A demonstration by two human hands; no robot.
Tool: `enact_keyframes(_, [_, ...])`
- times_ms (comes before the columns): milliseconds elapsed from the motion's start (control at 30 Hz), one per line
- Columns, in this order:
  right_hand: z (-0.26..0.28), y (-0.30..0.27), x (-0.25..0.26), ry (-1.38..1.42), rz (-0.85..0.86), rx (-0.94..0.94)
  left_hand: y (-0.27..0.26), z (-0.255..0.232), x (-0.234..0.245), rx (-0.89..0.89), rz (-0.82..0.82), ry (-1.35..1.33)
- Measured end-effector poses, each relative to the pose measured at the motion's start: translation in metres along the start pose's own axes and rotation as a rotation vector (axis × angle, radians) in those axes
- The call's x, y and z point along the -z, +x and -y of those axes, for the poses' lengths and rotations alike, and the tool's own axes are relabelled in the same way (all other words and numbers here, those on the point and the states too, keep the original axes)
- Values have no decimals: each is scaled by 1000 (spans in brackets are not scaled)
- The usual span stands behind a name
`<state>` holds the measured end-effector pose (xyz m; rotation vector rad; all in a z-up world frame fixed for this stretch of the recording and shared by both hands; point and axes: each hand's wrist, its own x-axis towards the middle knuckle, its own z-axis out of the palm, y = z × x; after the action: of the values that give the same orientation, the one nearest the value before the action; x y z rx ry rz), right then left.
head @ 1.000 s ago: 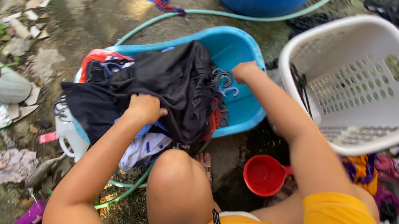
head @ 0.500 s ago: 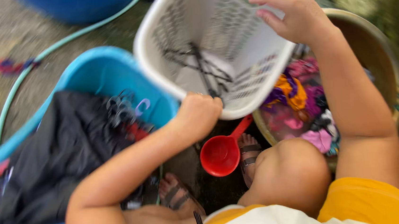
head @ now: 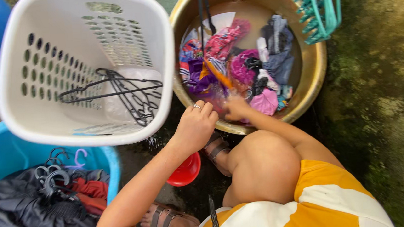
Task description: The person washes clothes in a basin of water and then places them on hangers to be dried.
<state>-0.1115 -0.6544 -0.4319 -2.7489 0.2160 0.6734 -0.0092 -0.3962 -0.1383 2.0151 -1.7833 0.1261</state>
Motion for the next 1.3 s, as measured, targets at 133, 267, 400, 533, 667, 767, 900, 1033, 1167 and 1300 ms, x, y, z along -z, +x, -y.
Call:
enact_keyframes(133, [-12,11,-3,371,428,108,-4,10,-82,160,195,-104])
enact_keyframes(267, [-63,33,39,537,150,106,-7,24,-167,175,172,-114])
enact_keyframes(400, [-65,71,79,392,-467,-162,-9,25,-229,243,81,-97])
enact_keyframes(533, [-45,114,102,302,-692,60,-12,18,-252,453,356,-78])
enact_keyframes(667, [-10,117,73,256,-482,95,-26,16,-251,364,194,-40])
enact_keyframes(767, [36,79,12,-273,-200,-105,-27,14,-248,319,167,-18])
enact_keyframes(900, [19,72,4,76,573,82,-32,16,-242,291,64,-223])
enact_keyframes(1033, [-27,97,46,77,558,10,-27,13,-240,279,190,-43])
enact_keyframes(1167, [-15,103,78,176,-347,88,-25,12,-239,296,240,-39])
enact_keyframes(1300, [34,92,52,133,-510,405,-27,11,-242,299,201,-43])
